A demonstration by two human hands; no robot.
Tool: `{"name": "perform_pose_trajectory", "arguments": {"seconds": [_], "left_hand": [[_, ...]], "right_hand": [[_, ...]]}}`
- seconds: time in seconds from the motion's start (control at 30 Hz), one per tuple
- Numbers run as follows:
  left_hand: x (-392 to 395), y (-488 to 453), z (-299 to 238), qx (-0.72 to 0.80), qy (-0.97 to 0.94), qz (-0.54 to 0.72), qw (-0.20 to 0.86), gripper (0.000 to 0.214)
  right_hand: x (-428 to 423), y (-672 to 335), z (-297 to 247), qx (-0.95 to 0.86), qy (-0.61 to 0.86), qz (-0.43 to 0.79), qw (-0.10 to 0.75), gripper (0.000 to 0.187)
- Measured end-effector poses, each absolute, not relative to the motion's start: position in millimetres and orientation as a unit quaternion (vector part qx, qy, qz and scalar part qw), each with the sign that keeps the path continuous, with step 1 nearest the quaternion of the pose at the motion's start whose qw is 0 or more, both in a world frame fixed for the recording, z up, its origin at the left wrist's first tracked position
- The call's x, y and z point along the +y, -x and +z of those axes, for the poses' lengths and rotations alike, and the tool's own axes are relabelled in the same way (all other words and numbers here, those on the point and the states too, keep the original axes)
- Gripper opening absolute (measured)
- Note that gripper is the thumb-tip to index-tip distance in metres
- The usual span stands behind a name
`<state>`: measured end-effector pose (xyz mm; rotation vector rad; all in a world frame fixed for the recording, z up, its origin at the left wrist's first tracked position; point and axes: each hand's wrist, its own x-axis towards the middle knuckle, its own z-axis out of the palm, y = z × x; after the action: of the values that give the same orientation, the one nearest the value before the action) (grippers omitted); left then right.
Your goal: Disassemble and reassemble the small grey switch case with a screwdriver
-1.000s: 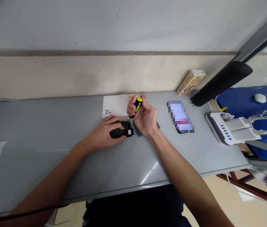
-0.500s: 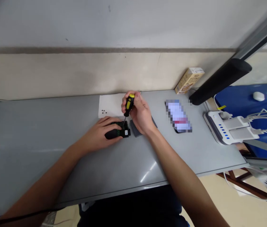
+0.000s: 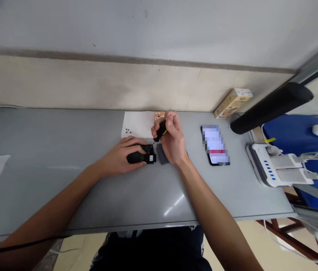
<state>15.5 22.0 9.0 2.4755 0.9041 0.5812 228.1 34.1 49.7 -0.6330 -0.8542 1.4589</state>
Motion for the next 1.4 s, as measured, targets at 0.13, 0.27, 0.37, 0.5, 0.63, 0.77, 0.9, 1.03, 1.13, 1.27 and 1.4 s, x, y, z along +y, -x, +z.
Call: {"name": "perform_pose_trajectory", "arguments": {"seconds": [0.13,0.27,0.37,0.5,0.63,0.77,0.9,1.03,1.13,1.27,1.4], "left_hand": [[23,-16,10,0.329,-0.888,0.215,0.237,0.019],[22,-16,8,0.332,-0.886,0.219,0.239,0.019],[22,-15,7,0.331,-0.888,0.214,0.236,0.018],[21,-14,8,0.323,-0.896,0.211,0.221,0.016],[20,-13,8,0.314,-0.901,0.212,0.212,0.015],[18,-13,6,0.319,-0.901,0.219,0.198,0.014],[16,-14,7,0.324,-0.898,0.226,0.194,0.014],[16,-15,7,0.331,-0.896,0.227,0.19,0.015],[17,-15,7,0.326,-0.898,0.228,0.186,0.014],[15,-15,9,0.318,-0.904,0.226,0.174,0.014],[14,-16,8,0.318,-0.907,0.225,0.158,0.014]], "right_hand": [[38,-228,49,-0.378,0.298,0.629,0.61,0.036],[37,-227,50,-0.363,0.308,0.633,0.61,0.038],[35,-226,50,-0.35,0.293,0.646,0.612,0.036],[32,-226,49,-0.358,0.31,0.632,0.613,0.035],[30,-220,51,-0.385,0.329,0.599,0.62,0.038],[28,-216,52,-0.413,0.315,0.621,0.587,0.046],[26,-214,52,-0.403,0.284,0.639,0.59,0.042],[25,-212,49,-0.388,0.247,0.632,0.624,0.029],[24,-212,46,-0.398,0.238,0.621,0.632,0.026],[25,-214,43,-0.418,0.247,0.607,0.629,0.026],[25,-215,45,-0.449,0.25,0.588,0.624,0.024]]}}
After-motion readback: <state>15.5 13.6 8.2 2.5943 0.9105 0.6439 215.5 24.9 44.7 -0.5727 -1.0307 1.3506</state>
